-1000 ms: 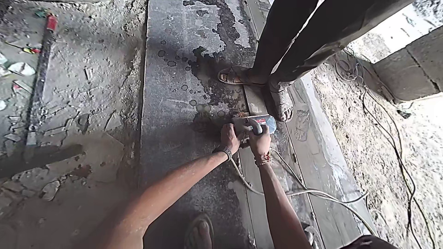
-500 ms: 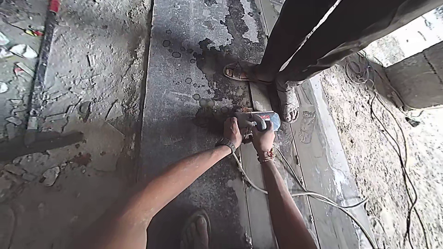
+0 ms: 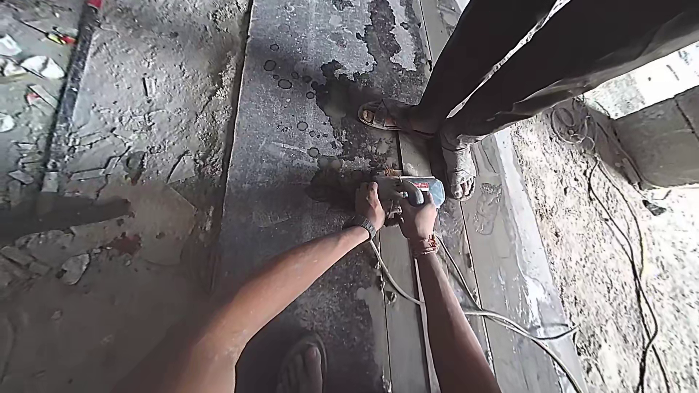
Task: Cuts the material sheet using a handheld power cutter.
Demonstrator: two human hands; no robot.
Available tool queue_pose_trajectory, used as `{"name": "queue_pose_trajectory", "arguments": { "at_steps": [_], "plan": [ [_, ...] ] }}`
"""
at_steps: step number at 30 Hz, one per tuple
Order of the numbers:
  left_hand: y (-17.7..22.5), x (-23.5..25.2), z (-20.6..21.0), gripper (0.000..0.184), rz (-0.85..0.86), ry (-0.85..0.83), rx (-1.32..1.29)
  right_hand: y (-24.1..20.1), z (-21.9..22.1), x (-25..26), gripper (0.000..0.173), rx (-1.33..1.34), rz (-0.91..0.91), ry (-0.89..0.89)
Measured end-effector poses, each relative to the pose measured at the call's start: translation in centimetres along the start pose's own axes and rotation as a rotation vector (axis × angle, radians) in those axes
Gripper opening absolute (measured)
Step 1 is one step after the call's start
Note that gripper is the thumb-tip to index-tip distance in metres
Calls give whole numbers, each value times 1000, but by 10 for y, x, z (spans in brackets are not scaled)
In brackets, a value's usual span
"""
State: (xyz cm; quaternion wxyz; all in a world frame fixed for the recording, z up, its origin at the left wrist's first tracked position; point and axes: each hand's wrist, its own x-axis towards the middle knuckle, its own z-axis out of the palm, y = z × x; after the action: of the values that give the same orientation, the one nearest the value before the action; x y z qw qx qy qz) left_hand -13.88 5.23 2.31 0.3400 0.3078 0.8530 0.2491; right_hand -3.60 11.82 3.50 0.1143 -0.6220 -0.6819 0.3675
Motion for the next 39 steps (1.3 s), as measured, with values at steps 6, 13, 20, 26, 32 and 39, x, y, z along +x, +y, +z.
{"name": "queue_pose_trajectory", "arguments": {
  "at_steps": [6, 13, 20, 26, 32, 39],
  "plan": [
    [5, 2, -4, 53, -31, -18, 7, 10, 2, 11, 16, 290, -29, -149],
    [9, 7, -7, 56, -41, -20, 27, 11, 3, 18, 15, 298, -82, -160],
    [8, 12, -10, 56, -33, -18, 9, 2, 6, 15, 27, 60, -137, -34],
    [9, 16, -10, 57, -40, -9, 9, -5, 8, 16, 29, -14, -107, -6],
    [10, 20, -13, 56, -33, 0, 3, -10, 10, 19, 28, -20, -119, 19],
    [8, 28, -13, 62, -36, 24, -35, -12, 13, 26, 27, -45, -104, 11]
  ]
}}
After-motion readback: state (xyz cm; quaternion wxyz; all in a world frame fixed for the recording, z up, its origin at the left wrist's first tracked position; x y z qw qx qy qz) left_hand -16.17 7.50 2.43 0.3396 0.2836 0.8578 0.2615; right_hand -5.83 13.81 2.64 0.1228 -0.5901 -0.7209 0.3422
